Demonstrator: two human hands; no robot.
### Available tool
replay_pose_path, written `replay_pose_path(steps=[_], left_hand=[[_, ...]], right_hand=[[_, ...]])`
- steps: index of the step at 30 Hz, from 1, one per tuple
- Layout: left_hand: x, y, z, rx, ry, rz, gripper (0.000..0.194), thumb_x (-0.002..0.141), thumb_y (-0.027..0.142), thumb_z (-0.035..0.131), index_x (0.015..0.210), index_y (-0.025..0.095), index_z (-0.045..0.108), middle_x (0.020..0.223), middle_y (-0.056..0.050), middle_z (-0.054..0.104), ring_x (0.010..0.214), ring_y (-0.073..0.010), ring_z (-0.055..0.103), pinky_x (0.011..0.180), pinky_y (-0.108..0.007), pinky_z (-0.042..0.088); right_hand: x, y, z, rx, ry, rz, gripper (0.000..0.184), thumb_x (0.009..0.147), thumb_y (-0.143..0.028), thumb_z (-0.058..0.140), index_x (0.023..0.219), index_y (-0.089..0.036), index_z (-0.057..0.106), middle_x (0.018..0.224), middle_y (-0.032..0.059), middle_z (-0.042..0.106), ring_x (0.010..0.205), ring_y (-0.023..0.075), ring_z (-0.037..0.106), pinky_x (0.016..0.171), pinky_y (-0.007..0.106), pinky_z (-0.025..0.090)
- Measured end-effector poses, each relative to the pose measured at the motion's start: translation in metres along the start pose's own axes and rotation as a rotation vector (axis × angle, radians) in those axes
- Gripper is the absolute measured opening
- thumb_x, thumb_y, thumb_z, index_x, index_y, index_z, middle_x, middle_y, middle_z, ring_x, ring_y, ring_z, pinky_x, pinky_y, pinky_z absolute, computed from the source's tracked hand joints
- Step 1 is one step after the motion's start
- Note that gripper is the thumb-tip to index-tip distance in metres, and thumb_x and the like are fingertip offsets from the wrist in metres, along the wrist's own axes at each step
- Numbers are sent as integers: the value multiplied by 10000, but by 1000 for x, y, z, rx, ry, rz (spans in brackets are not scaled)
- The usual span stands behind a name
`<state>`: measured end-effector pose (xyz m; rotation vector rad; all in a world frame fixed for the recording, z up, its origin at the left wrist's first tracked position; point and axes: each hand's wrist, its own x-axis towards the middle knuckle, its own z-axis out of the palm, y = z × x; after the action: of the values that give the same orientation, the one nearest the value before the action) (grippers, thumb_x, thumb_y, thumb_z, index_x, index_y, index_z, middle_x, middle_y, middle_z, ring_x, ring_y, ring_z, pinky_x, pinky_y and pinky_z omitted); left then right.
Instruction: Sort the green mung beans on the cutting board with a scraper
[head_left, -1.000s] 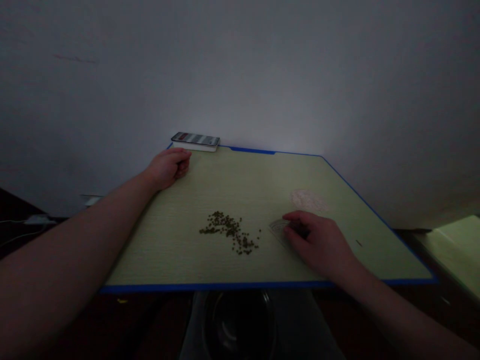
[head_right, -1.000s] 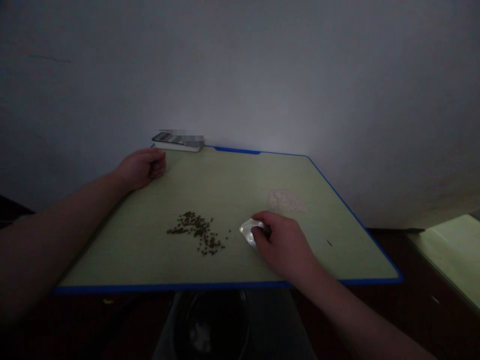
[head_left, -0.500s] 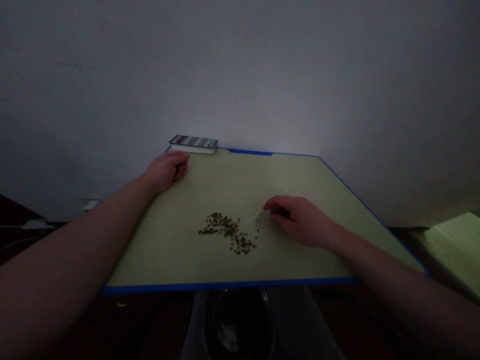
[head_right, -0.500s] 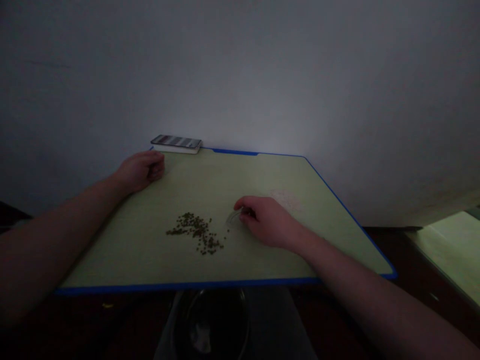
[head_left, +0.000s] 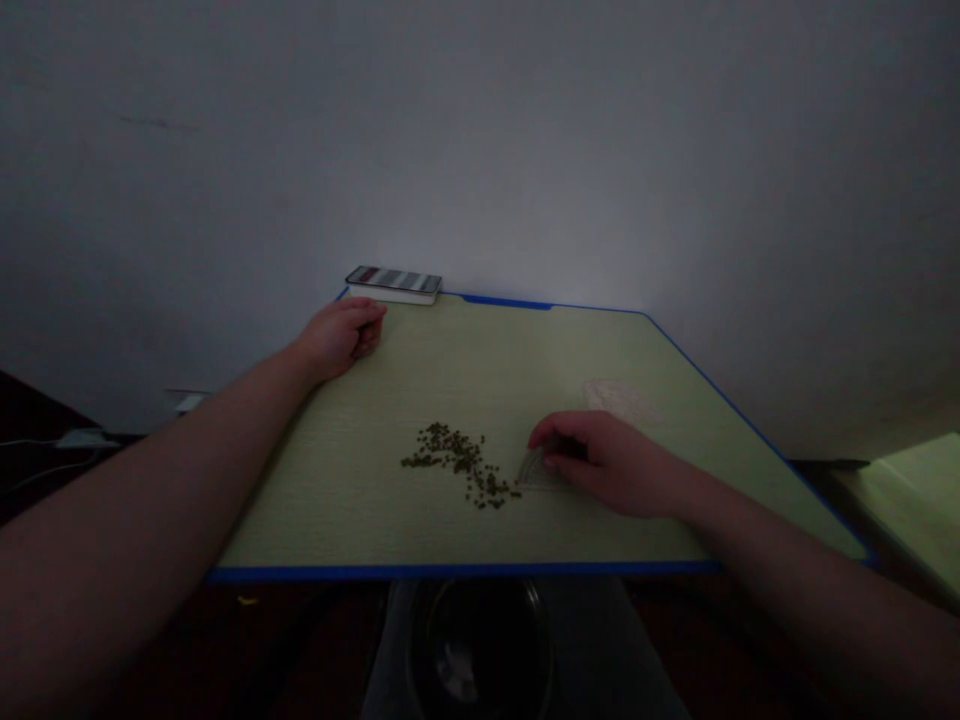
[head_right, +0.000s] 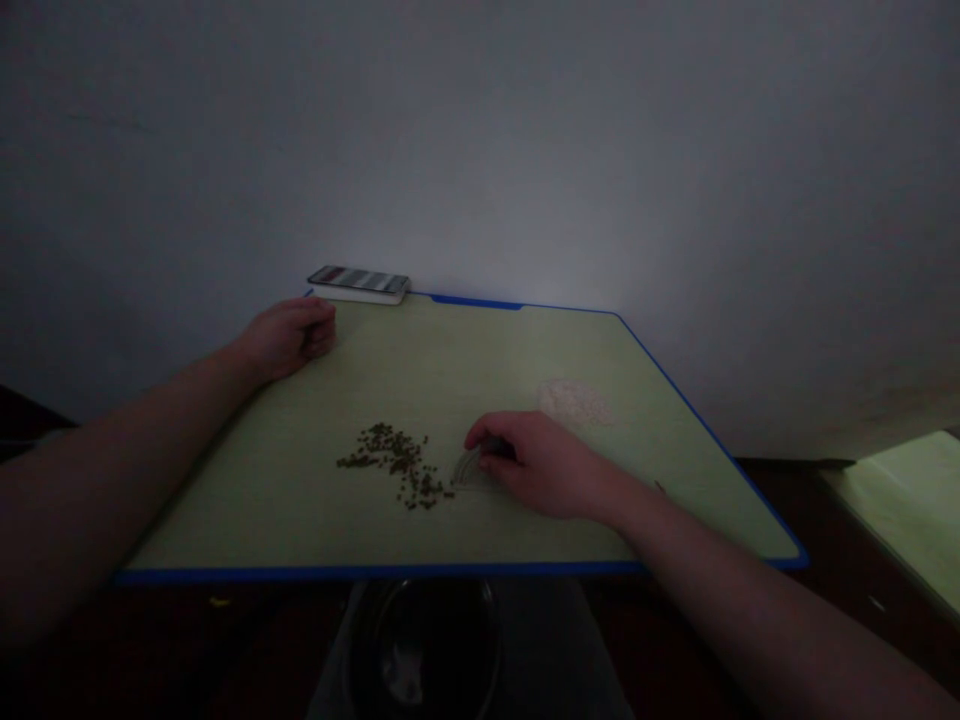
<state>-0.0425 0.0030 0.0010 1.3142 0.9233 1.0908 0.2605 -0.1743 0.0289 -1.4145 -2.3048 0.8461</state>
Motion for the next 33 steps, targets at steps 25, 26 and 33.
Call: replay_pose_path(steps=[25,26,33], left_hand=[[0,2,3,-14,-1,23,242,716,178,545,541,181,378,424,50,345,337,-46,308,345,-228,149],[0,2,3,-13,3,23,243,715,179,546,541,181,377,424,50,345,337,-45,306,346,-229,150],[2,1,2,-25,-3,12,244,709,187,554,550,184,370,427,50,352,338,-47,307,351,-230,145]], right_hand=[[-23,-25,27,15,51,80,219,799,-158,489,970,-217,611,811,12,650,695,132,566,625,257,420],[-24,-28,28,25,44,81,221,798,-155,488,969,-218,612,827,14,653,708,135,570,631,259,423],[-30,-38,29,70,-38,70,239,781,-132,501,941,-247,634,837,-6,666,729,133,585,648,258,434]])
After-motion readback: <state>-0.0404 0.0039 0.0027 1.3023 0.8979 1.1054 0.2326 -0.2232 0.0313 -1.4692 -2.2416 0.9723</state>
